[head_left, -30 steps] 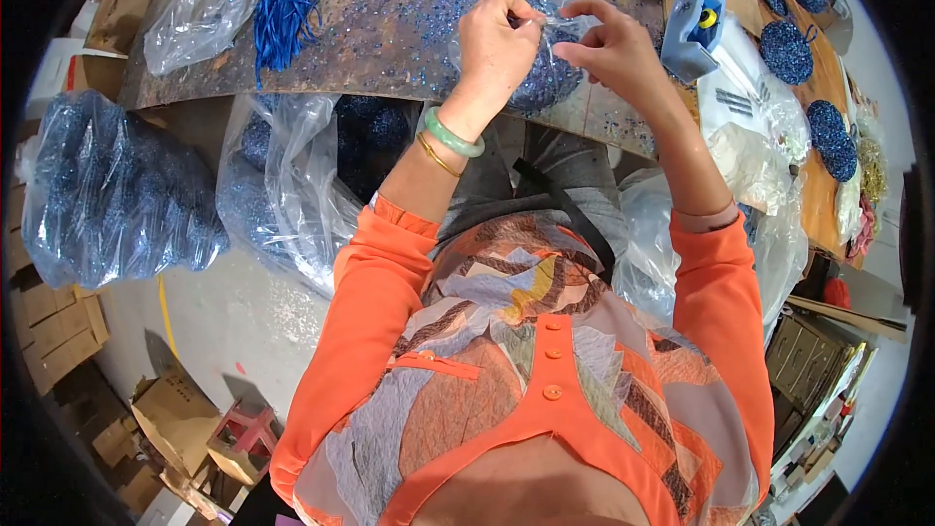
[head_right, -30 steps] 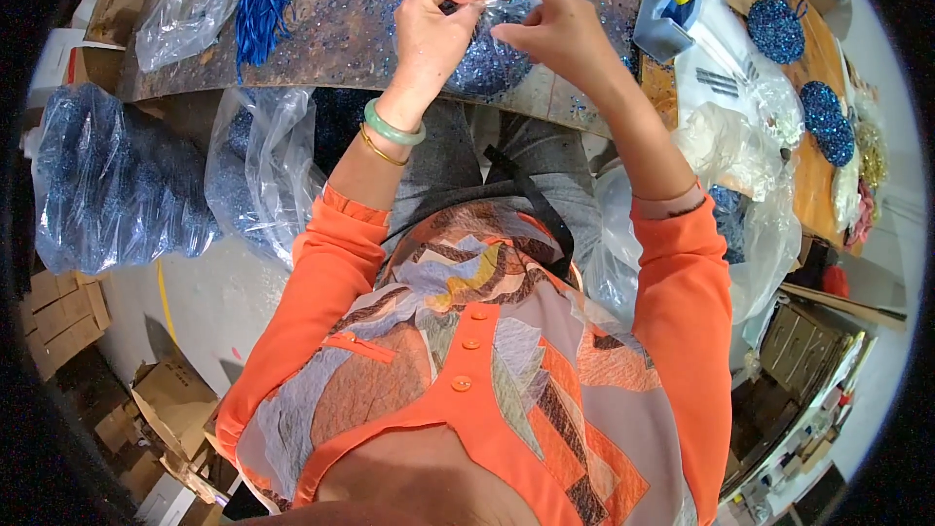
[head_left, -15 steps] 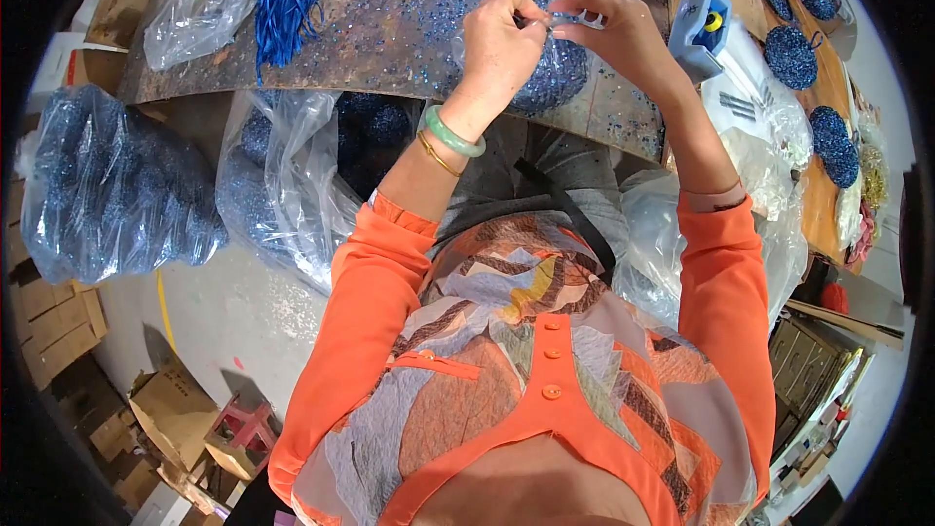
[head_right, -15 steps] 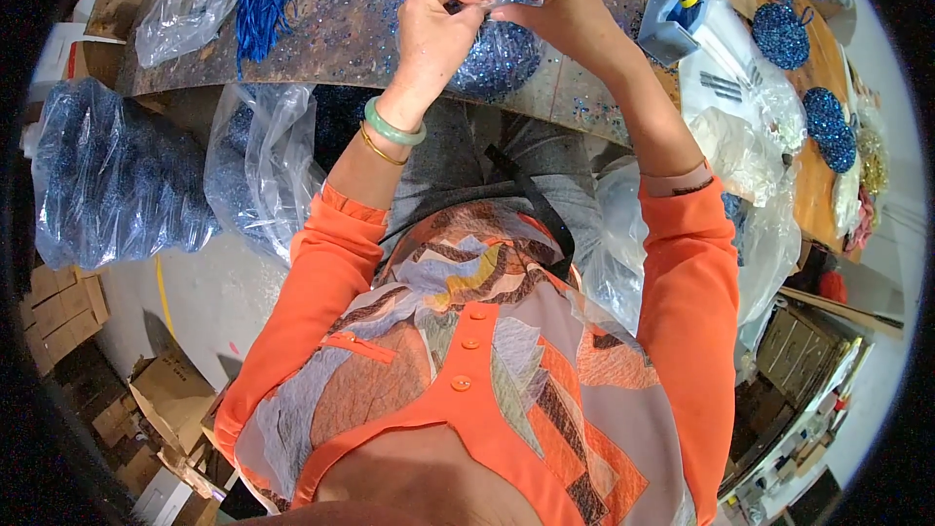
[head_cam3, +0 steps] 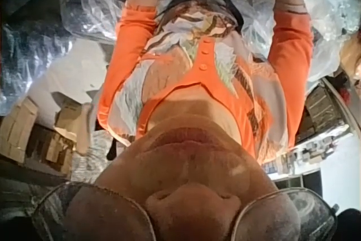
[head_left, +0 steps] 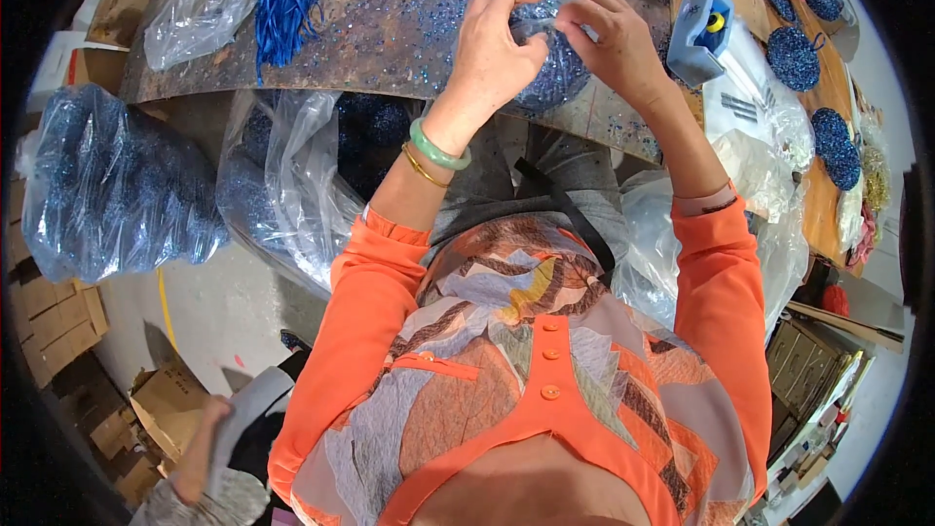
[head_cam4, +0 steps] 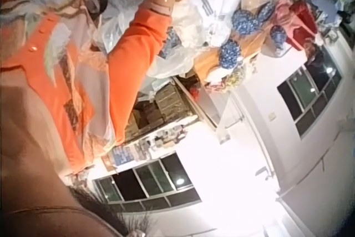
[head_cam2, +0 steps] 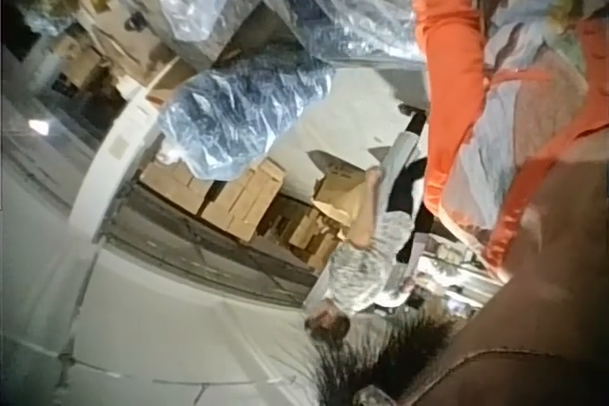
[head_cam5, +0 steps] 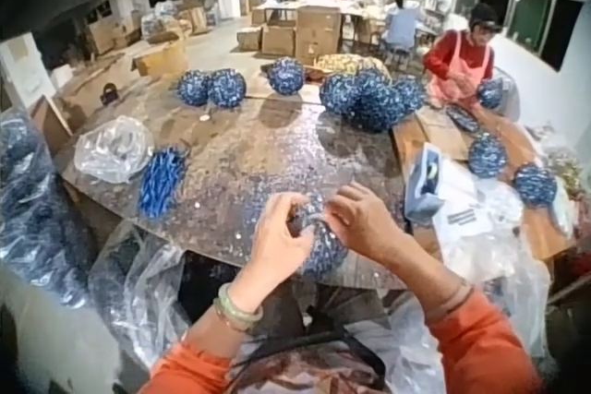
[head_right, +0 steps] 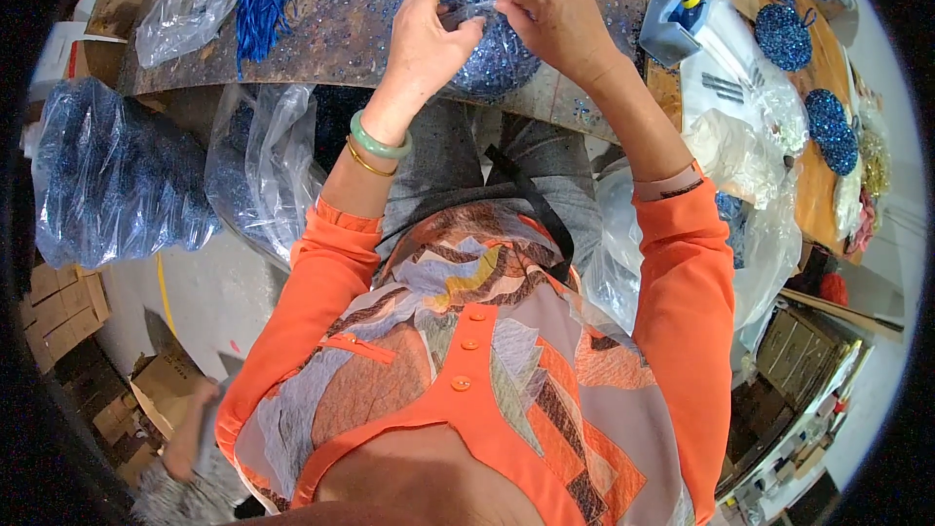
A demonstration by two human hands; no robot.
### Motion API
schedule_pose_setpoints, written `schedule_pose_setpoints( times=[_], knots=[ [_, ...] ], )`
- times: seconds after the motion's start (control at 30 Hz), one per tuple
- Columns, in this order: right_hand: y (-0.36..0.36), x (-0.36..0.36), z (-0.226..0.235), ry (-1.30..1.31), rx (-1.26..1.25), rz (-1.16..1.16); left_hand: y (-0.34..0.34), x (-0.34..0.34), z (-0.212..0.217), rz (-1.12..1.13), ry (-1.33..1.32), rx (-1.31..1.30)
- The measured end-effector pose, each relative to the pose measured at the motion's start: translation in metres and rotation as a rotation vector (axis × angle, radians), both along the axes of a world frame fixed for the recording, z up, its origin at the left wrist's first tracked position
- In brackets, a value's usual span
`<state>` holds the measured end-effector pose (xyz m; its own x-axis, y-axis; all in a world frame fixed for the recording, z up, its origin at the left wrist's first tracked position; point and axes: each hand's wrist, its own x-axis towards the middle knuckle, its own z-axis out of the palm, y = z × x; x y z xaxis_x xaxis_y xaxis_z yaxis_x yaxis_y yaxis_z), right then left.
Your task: Packing blue decorative glitter balls into plastic bags and sealing them.
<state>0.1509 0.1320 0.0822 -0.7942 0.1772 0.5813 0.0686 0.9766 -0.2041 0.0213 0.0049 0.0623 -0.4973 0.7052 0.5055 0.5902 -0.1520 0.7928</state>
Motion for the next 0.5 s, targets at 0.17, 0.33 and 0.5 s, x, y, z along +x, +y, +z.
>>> schedule_pose_setpoints(
  times=[0.17, 0.33, 0.5],
  knots=[
    [0.004, 0.006, 0.002, -0.039, -0.25, 0.003, -0.026, -0.013, -0.003, 0.119, 0.248, -0.085],
    [0.003, 0.001, 0.008, -0.027, -0.228, 0.091, -0.052, -0.027, -0.021, 0.069, -0.084, -0.136],
    [0.004, -0.011, 0.001, -0.08, -0.2, 0.089, -0.063, -0.015, -0.038, -0.096, -0.607, 0.0]
  ],
)
